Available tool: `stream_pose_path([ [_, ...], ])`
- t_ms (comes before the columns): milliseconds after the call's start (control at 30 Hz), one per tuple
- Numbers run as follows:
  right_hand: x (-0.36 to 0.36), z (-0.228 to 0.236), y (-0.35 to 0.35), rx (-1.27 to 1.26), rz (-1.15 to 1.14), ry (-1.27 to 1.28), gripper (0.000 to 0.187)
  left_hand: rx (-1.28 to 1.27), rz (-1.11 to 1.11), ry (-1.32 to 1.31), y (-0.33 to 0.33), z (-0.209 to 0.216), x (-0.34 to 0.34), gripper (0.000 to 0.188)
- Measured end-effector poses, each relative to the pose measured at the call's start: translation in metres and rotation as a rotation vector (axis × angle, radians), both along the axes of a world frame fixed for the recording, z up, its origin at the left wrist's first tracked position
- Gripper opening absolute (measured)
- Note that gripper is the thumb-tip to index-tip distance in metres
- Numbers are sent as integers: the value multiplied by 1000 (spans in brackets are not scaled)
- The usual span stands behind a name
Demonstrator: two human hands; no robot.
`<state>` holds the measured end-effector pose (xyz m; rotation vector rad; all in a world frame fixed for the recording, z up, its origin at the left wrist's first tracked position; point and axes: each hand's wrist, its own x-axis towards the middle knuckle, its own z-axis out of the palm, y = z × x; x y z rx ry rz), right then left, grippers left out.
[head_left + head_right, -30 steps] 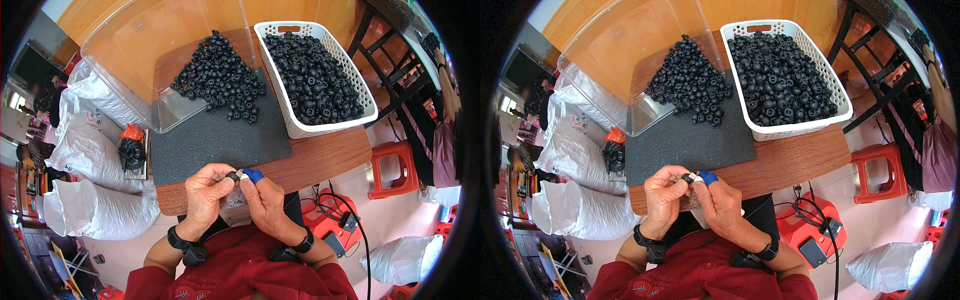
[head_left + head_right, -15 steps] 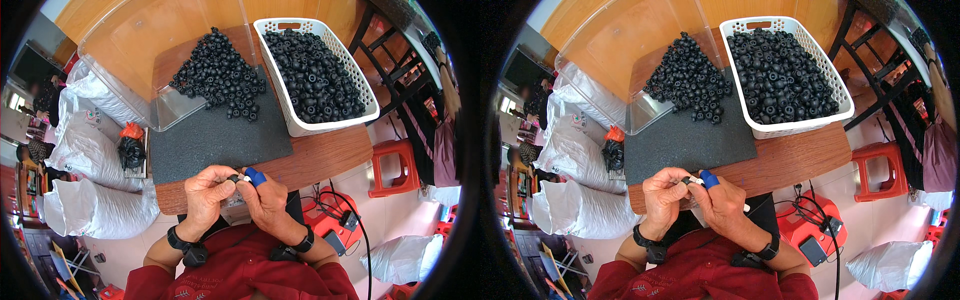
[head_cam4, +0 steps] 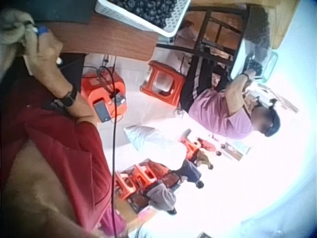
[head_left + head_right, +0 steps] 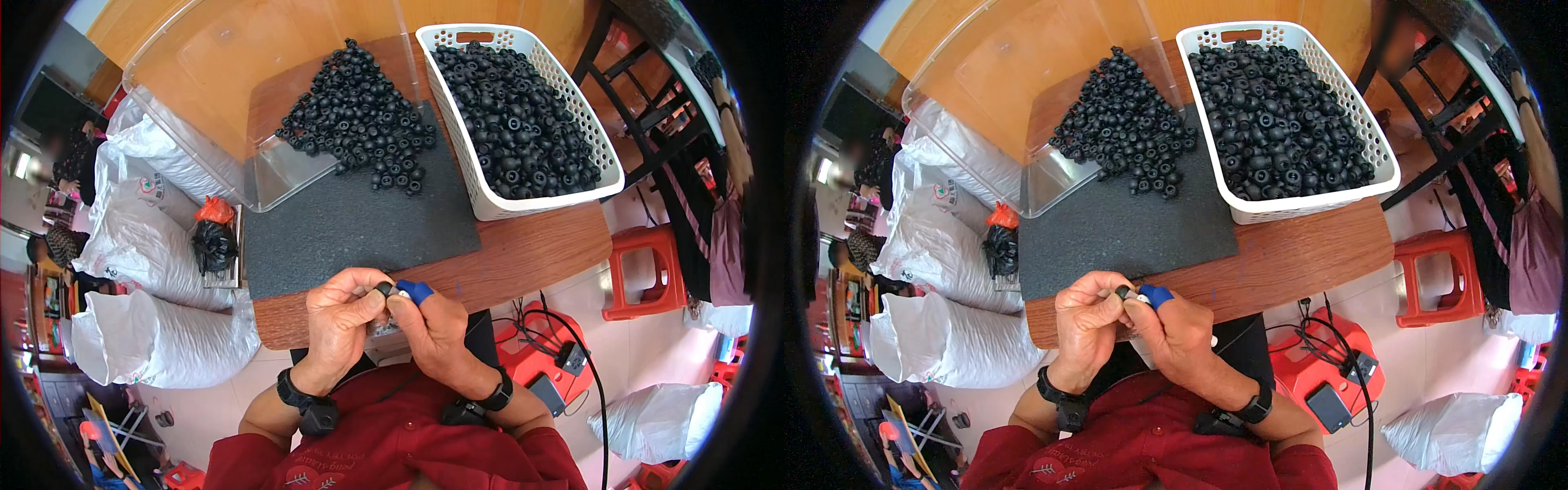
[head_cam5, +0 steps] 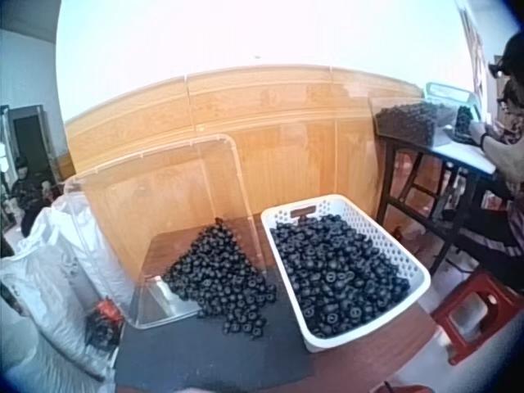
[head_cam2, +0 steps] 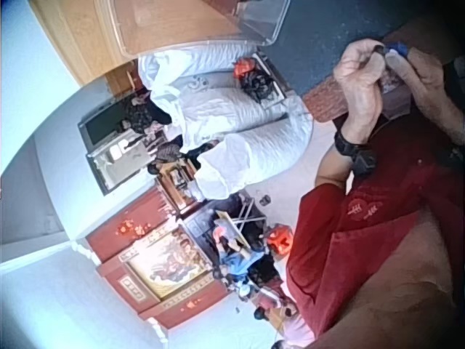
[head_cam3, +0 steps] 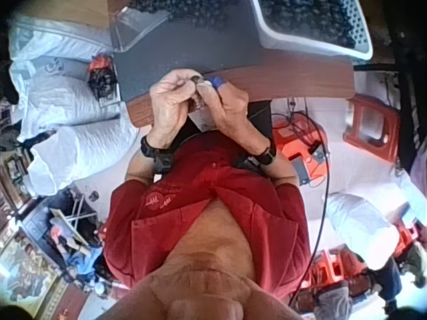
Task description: Sorting and trimming black rubber gaskets in a manufacturing environment.
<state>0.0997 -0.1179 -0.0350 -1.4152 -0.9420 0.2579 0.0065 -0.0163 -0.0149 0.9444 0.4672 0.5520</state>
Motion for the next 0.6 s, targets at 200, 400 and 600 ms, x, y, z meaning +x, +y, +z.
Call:
stream_pose_path([
  [200,1,0,-3,-68,-76,46,15,36,21,26,4,-3,-2,25],
  [400,2,3,-2,-27,-72,12,16,34,-2,9,4,-7,-6,20],
  [600,2,3,-1,-44,19,215,17,65,10,15,2,-8,-4,21],
])
